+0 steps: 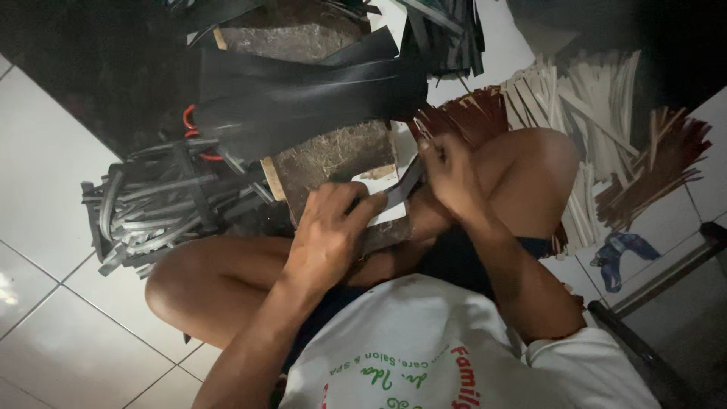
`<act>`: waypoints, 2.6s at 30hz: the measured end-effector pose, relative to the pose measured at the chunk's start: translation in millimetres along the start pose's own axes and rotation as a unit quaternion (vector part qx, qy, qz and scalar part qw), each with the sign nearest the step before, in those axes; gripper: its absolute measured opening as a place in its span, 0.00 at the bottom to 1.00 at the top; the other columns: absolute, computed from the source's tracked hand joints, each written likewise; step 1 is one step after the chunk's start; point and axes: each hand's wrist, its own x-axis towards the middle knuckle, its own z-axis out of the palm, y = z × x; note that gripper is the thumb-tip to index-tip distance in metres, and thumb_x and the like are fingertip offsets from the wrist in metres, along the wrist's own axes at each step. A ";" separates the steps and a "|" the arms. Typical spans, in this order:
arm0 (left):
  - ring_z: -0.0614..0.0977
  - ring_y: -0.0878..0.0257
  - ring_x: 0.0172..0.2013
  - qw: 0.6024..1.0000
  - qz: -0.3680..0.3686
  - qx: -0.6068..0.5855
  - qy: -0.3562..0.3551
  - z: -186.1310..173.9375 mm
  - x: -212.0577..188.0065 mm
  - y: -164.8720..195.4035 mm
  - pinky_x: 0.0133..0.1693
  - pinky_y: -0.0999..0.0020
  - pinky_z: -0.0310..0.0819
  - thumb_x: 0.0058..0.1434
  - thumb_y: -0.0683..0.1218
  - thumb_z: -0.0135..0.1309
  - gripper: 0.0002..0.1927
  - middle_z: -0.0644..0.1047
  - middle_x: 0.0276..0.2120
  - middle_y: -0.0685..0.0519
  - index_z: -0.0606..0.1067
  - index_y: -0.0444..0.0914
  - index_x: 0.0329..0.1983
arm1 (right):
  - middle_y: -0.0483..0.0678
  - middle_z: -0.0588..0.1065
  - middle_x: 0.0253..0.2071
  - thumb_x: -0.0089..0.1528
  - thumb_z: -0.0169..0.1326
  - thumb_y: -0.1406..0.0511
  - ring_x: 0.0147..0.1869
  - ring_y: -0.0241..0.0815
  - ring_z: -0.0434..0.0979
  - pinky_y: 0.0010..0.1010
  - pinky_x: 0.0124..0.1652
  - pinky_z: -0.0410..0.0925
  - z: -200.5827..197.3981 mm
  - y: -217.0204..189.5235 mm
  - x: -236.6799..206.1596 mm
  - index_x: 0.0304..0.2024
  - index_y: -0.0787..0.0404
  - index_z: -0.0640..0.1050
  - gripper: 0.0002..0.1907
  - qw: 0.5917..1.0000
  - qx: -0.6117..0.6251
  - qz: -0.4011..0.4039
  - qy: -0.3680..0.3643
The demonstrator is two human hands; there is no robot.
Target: The person sits cross-legged on the floor and repeatedly cuts strips from a black rubber sheet using a knife. The person holds the rubber sheet against a wooden block and slices off thin strips, which are then placed in a pile.
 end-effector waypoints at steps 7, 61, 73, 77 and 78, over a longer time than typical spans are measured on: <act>0.77 0.52 0.47 1.000 0.005 -0.006 -0.013 0.5 2.6 1.2 0.47 0.57 0.70 0.55 0.38 0.57 0.20 0.76 0.45 0.49 0.79 0.37 0.53 | 0.53 0.77 0.33 0.70 0.51 0.57 0.35 0.42 0.77 0.36 0.36 0.70 6.0 22.9 21.2 0.42 0.65 0.78 0.16 0.996 -0.053 0.075 0.007; 0.78 0.50 0.47 0.963 0.000 0.258 -0.077 -21.6 -23.1 39.0 0.49 0.55 0.74 0.58 0.42 0.53 0.31 0.73 0.49 0.42 0.69 0.31 0.67 | 0.56 0.78 0.48 0.65 0.59 0.70 0.49 0.52 0.82 0.37 0.46 0.75 -55.6 -83.4 -87.0 0.53 0.64 0.78 0.14 0.932 -0.111 -0.346 -0.016; 0.77 0.52 0.49 0.993 -0.016 0.094 0.063 14.3 -23.8 26.6 0.47 0.56 0.70 0.63 0.46 0.60 0.19 0.75 0.50 0.49 0.76 0.39 0.57 | 0.52 0.80 0.48 0.62 0.61 0.72 0.48 0.51 0.82 0.36 0.46 0.74 -42.1 -93.7 -65.3 0.51 0.64 0.80 0.14 0.921 -0.136 -0.354 -0.091; 0.76 0.51 0.46 0.998 -0.031 0.031 0.042 13.7 -23.8 15.6 0.47 0.56 0.70 0.64 0.44 0.61 0.15 0.76 0.46 0.49 0.79 0.40 0.54 | 0.52 0.80 0.48 0.63 0.61 0.72 0.49 0.49 0.83 0.35 0.47 0.75 -45.6 -91.4 -59.2 0.52 0.63 0.81 0.14 0.914 -0.120 -0.373 -0.109; 0.76 0.51 0.47 0.998 -0.019 0.026 0.051 13.3 -24.5 13.8 0.47 0.56 0.70 0.64 0.44 0.61 0.15 0.76 0.46 0.49 0.79 0.40 0.54 | 0.52 0.80 0.48 0.62 0.60 0.72 0.49 0.48 0.83 0.34 0.46 0.75 -45.9 -90.5 -57.5 0.51 0.63 0.82 0.14 0.911 -0.121 -0.378 -0.111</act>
